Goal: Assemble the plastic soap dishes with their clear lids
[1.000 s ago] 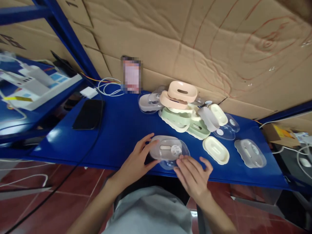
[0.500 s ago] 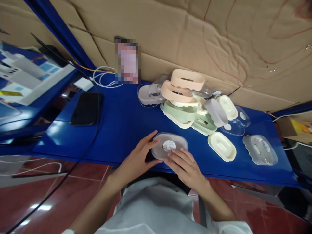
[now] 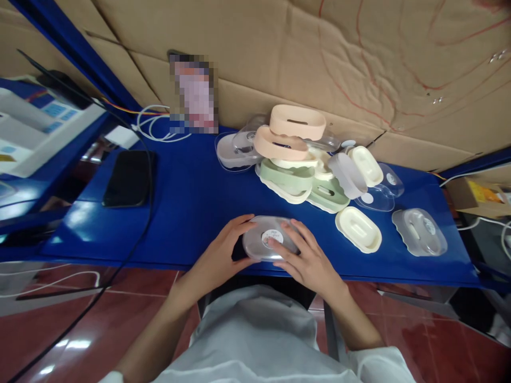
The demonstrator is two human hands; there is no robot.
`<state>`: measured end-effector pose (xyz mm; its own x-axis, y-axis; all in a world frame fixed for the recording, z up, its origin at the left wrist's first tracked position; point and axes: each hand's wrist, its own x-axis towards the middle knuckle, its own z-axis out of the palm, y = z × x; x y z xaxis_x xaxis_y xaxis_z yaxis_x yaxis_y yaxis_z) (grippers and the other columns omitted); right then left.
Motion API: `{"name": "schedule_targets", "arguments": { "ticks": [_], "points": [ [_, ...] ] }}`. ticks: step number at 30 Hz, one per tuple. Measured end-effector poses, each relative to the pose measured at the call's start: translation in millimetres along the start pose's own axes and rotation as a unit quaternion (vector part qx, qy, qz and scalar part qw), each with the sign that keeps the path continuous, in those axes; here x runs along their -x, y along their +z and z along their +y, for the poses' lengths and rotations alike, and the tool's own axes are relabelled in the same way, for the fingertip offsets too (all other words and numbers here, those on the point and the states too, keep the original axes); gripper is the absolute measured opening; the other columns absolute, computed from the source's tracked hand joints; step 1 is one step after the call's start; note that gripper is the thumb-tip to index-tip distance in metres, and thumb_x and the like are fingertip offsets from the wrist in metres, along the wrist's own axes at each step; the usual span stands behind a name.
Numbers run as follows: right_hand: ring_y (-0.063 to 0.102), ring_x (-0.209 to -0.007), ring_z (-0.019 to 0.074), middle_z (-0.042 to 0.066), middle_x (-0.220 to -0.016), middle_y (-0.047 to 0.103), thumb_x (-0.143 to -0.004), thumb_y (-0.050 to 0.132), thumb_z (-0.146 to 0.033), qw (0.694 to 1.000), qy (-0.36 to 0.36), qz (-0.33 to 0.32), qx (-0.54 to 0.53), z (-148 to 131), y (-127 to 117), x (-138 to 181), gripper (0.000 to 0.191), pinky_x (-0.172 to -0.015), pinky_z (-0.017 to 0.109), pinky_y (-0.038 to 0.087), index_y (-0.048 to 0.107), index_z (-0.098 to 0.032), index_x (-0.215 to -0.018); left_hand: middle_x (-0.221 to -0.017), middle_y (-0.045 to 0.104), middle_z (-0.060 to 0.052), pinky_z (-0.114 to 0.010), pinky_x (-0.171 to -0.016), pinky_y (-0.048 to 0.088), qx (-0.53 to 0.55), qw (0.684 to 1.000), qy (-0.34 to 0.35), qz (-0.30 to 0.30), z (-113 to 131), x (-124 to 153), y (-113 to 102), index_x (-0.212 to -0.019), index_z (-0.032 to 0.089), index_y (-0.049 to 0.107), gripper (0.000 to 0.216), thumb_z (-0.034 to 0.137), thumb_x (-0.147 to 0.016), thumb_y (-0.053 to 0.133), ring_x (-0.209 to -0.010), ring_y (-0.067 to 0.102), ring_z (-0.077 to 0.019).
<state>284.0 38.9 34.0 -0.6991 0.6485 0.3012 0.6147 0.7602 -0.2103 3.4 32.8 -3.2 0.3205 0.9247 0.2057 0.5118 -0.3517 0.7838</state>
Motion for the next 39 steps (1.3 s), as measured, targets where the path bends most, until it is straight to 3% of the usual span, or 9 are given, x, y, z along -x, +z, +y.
{"name": "schedule_targets", "arguments": {
  "ticks": [10, 17, 20, 24, 27, 29, 32, 35, 39],
  "points": [
    [0.034, -0.164, 0.0370, 0.013, -0.169, 0.047, -0.106, 0.068, -0.037, 0.998, -0.003, 0.012, -0.061, 10.6, 2.3, -3.8, 0.055, -0.126, 0.061, 0.048, 0.056, -0.032, -0.159, -0.161, 0.054, -0.010, -0.050, -0.123, 0.052, -0.016, 0.999, -0.026, -0.015, 3.5, 0.6, 2.9, -0.158, 0.035, 0.046, 0.075, 0.038, -0.093, 0.084, -0.149, 0.056, -0.0305],
    [0.028, -0.167, 0.0372, 0.017, -0.173, 0.042, -0.100, 0.077, -0.033, 1.000, -0.006, 0.028, -0.007, 7.7, 6.3, 12.1, 0.065, -0.128, 0.058, 0.048, 0.054, -0.026, -0.160, -0.163, 0.052, -0.009, -0.049, -0.123, 0.052, -0.021, 0.998, -0.027, -0.046, 6.8, 0.6, -0.2, -0.159, 0.036, 0.047, 0.072, 0.034, -0.096, 0.081, -0.150, 0.056, -0.0306],
    [0.025, -0.168, 0.0396, 0.016, -0.173, 0.041, -0.099, 0.078, -0.034, 1.000, 0.007, 0.021, -0.005, 7.1, 8.5, 12.5, 0.067, -0.127, 0.063, 0.046, 0.053, -0.029, -0.161, -0.163, 0.052, -0.009, -0.050, -0.123, 0.052, -0.031, 0.998, -0.011, -0.046, 4.9, 1.6, -1.0, -0.160, 0.037, 0.046, 0.071, 0.037, -0.097, 0.080, -0.150, 0.056, -0.0303],
    [0.031, -0.166, 0.0393, 0.014, -0.176, 0.037, -0.099, 0.078, -0.032, 0.999, 0.018, 0.021, -0.035, 7.3, 6.2, 17.0, 0.071, -0.124, 0.060, 0.051, 0.048, -0.033, -0.164, -0.164, 0.052, -0.008, -0.049, -0.123, 0.052, -0.046, 0.997, 0.005, -0.054, 3.0, 4.1, -3.0, -0.161, 0.037, 0.044, 0.070, 0.043, -0.099, 0.076, -0.149, 0.057, -0.0293],
    [0.041, -0.161, 0.0399, 0.013, -0.175, 0.039, -0.097, 0.081, -0.032, 0.995, 0.025, 0.090, -0.027, 17.3, -15.5, 38.5, 0.077, -0.123, 0.061, 0.052, 0.046, -0.035, -0.166, -0.169, 0.048, -0.009, -0.048, -0.126, 0.050, -0.057, 0.996, 0.013, -0.062, 4.7, 4.7, -4.5, -0.167, 0.036, 0.034, 0.077, 0.048, -0.102, 0.073, -0.154, 0.052, -0.0289],
    [0.049, -0.156, 0.0403, 0.012, -0.173, 0.043, -0.094, 0.085, -0.033, 0.981, 0.084, 0.174, 0.029, 41.5, -44.1, 62.7, 0.080, -0.121, 0.061, 0.053, 0.048, -0.037, -0.165, -0.170, 0.048, -0.008, -0.047, -0.125, 0.050, -0.068, 0.996, 0.014, -0.055, 6.5, 3.3, -4.2, -0.169, 0.036, 0.031, 0.074, 0.048, -0.105, 0.067, -0.154, 0.052, -0.0275],
    [0.056, -0.150, 0.0400, 0.020, -0.164, 0.054, -0.089, 0.089, -0.039, 0.917, 0.249, 0.270, 0.157, 114.2, -98.9, 103.7, 0.077, -0.120, 0.055, 0.051, 0.058, -0.028, -0.159, -0.166, 0.053, -0.007, -0.047, -0.122, 0.054, -0.098, 0.994, 0.015, -0.047, 8.3, -0.1, -1.6, -0.167, 0.037, 0.036, 0.063, 0.048, -0.110, 0.059, -0.150, 0.057, -0.0262],
    [0.068, -0.131, 0.0387, 0.030, -0.138, 0.070, -0.083, 0.092, -0.050, 0.839, 0.414, 0.276, 0.222, 208.8, -143.5, 135.6, 0.069, -0.105, 0.049, 0.052, 0.073, -0.014, -0.138, -0.163, 0.055, -0.007, -0.049, -0.119, 0.056, -0.123, 0.991, 0.024, -0.045, 7.9, -0.9, 2.0, -0.163, 0.037, 0.044, 0.056, 0.049, -0.110, 0.057, -0.146, 0.060, -0.0273],
    [0.066, -0.088, 0.0261, 0.017, -0.096, 0.073, -0.078, 0.089, -0.056, 0.812, 0.503, 0.226, 0.190, 294.1, -163.2, 151.1, 0.042, -0.081, 0.044, 0.047, 0.073, -0.019, -0.090, -0.161, 0.057, -0.007, -0.048, -0.119, 0.055, -0.135, 0.989, 0.047, -0.032, 6.0, 1.5, 3.5, -0.156, 0.035, 0.053, 0.047, 0.047, -0.111, 0.056, -0.144, 0.061, -0.0269]
  ]
}}
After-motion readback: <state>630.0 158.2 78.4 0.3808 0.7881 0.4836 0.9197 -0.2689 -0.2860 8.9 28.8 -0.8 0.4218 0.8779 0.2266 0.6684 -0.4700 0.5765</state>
